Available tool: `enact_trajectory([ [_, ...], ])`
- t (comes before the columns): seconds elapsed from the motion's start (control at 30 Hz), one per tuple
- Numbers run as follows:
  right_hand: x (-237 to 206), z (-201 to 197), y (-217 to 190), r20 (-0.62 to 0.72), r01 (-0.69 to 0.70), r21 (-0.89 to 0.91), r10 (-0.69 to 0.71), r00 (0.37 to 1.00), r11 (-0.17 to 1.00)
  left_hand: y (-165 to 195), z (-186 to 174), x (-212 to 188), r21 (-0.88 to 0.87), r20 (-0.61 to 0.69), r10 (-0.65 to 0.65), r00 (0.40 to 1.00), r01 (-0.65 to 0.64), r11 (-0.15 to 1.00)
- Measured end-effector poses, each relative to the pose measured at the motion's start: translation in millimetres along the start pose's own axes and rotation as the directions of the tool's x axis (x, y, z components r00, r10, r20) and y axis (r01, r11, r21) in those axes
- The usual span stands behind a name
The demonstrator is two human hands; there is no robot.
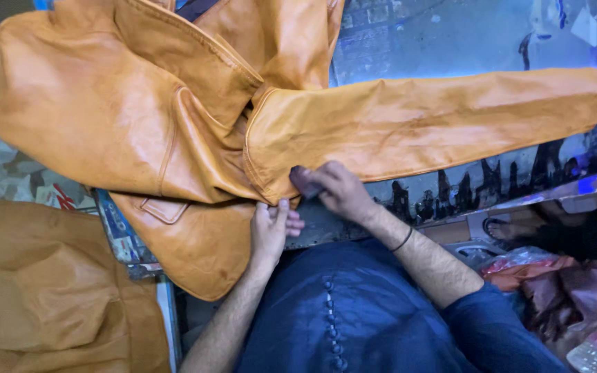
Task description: The person lays a tan leather jacket on a work table and rubs its sleeve and body with a brown abrasive sponge, repositioning the jacket to treat different sections. At the end they lift the jacket off the table.
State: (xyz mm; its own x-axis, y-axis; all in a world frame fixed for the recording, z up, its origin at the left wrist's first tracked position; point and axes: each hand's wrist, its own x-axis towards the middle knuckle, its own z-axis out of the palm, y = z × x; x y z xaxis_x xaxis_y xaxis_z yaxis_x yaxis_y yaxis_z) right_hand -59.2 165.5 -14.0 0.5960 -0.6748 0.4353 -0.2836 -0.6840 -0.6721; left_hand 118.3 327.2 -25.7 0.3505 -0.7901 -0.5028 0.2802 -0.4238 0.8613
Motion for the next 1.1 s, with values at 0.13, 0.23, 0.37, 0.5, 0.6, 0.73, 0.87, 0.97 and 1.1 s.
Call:
enact_trajectory([
  [0.13, 16, 7, -12, -0.504, -0.432, 0.098, 0.419, 0.755, 0.896, 44, -17, -28, 0.617, -0.047, 0.481, 0.876, -0.353, 0.704],
  [0.23, 30, 20, -31, -0.335, -0.057, -0.056, 0.035, 0.942, 0.997, 90, -25, -12, 0.7, 0.036, 0.845, 0.534, -0.617, 0.361],
  [0.37, 48, 40, -47, -0.254, -0.082, 0.122, 0.111, 0.961, 0.989, 127, -22, 50, 0.533, -0.043, 0.571, 0.82, -0.465, 0.707],
  [0.5, 59, 46, -42, -0.394, -0.198, -0.007, 0.18, 0.901, 0.98, 120, -26, 70, 0.048, -0.011, 0.495, 0.869, -0.494, 0.868],
  [0.6, 63, 45, -36, -0.21, 0.078, 0.049, -0.066, 0.975, 0.996, 113, -31, 69, -0.188, 0.08, 0.504, 0.86, -0.483, 0.855],
  [0.73, 74, 44, -34, -0.338, -0.224, 0.094, 0.243, 0.909, 0.97, 114, -37, 67, -0.156, 0.152, 0.486, 0.86, -0.465, 0.871],
  [0.87, 90, 44, -35, -0.096, 0.163, 0.174, -0.148, 0.984, 0.971, 117, -40, 65, -0.233, 0.23, 0.489, 0.841, -0.44, 0.867],
  [0.97, 95, 47, -36, -0.19, 0.076, 0.115, -0.053, 0.98, 0.99, 118, -43, 62, -0.25, 0.269, 0.482, 0.834, -0.422, 0.871],
  [1.1, 82, 44, -32, -0.047, 0.146, 0.197, -0.14, 0.989, 0.969, 117, -46, 63, -0.26, 0.288, 0.486, 0.825, -0.421, 0.869],
])
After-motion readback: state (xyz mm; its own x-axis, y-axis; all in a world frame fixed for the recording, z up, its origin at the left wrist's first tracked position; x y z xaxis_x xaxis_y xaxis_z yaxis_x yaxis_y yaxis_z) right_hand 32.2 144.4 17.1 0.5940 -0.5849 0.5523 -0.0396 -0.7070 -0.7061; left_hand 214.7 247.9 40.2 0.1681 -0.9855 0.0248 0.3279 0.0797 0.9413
